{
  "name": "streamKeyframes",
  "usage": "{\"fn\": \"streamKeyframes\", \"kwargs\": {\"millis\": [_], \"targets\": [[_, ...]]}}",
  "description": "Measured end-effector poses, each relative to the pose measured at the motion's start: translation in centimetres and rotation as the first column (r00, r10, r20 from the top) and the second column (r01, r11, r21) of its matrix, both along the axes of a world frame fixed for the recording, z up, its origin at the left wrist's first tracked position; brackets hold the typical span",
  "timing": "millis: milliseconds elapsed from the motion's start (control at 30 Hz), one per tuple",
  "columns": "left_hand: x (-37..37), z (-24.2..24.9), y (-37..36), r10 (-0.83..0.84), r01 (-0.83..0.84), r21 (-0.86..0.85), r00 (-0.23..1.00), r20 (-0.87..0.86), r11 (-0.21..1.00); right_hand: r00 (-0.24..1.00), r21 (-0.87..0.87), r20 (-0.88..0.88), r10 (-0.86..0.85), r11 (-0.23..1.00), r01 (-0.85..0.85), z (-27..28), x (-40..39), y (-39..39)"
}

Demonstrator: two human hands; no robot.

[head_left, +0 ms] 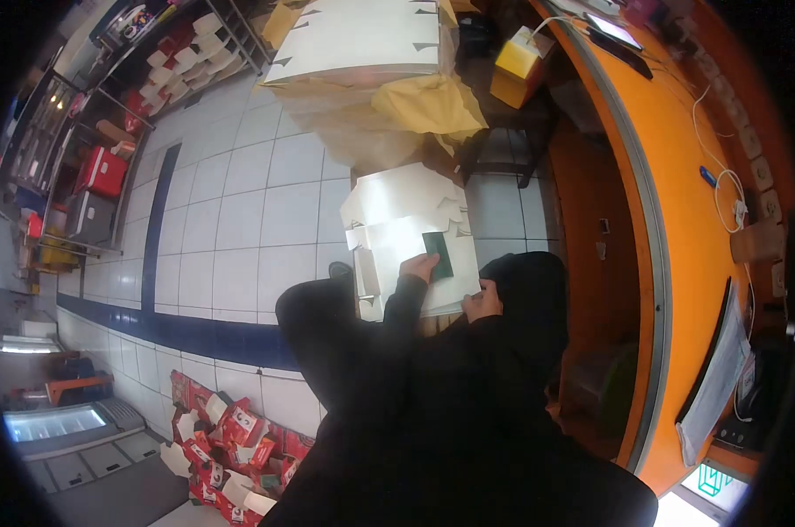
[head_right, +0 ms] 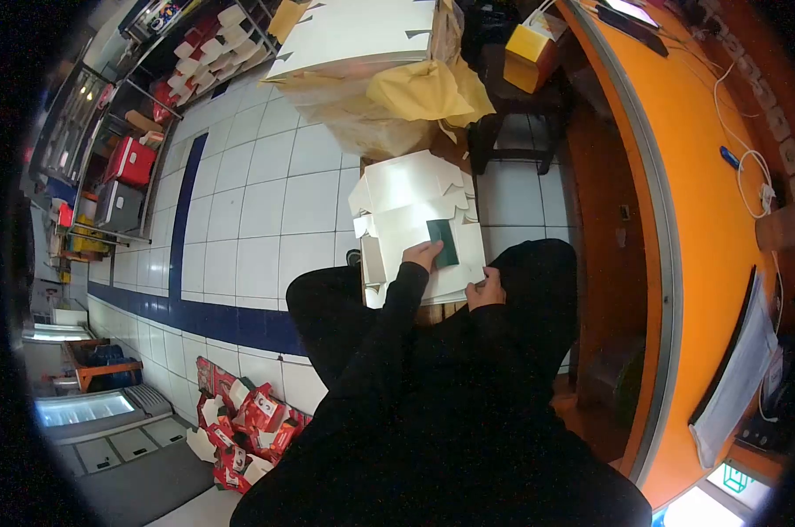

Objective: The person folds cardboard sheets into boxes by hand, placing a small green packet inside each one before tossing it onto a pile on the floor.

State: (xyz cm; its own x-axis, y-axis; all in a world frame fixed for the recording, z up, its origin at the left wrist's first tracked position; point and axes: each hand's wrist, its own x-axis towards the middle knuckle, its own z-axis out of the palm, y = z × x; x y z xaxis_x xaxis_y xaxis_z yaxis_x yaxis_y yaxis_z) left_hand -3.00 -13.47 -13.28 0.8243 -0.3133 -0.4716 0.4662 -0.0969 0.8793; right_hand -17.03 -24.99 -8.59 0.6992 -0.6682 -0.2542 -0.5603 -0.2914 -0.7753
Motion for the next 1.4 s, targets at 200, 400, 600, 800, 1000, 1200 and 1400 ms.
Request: {"fn": "streamKeyframes", "kwargs": {"millis": [200,400,600,800,1000,1200,1400], "targets": [[-0.8,1.9,0.3,-0.148,0.156,-0.063,0.982,0.113,0.986,0.952,-0.047,0.276,0.134,0.991,-0.125,2.4,0.8,1.5],[-2.8,2.0,-0.4,-0.196,0.097,0.248,0.888,0.416,0.964,0.926,-0.303,0.28,0.253,0.939,-0.165,1.7,1.3,2.1],[-3.8,6.2,-1.0,-0.386,0.151,0.449,0.779,0.495,0.881,0.97,-0.225,0.199,0.141,0.97,-0.095,1.6,2.6,1.4],[-2.9,4.4,1.7,-0.329,0.18,0.296,0.729,0.6,0.938,0.977,-0.243,0.187,0.102,0.969,-0.055,2.2,4.1,1.0],[0.3,7.8,12.8,-0.071,-0.419,0.478,0.69,0.72,0.772,0.996,-0.222,0.064,0.063,0.974,-0.047,0.5,3.3,-0.3],[-1.6,8.2,14.5,0.041,-0.119,-0.199,0.934,-0.355,0.973,0.953,-0.238,0.15,0.263,0.945,-0.223,3.0,2.1,0.5],[-1.2,11.0,13.2,-0.022,-0.039,-0.269,0.975,-0.223,0.962,0.93,-0.267,0.163,0.329,0.922,-0.279,3.5,1.8,0.6]]}}
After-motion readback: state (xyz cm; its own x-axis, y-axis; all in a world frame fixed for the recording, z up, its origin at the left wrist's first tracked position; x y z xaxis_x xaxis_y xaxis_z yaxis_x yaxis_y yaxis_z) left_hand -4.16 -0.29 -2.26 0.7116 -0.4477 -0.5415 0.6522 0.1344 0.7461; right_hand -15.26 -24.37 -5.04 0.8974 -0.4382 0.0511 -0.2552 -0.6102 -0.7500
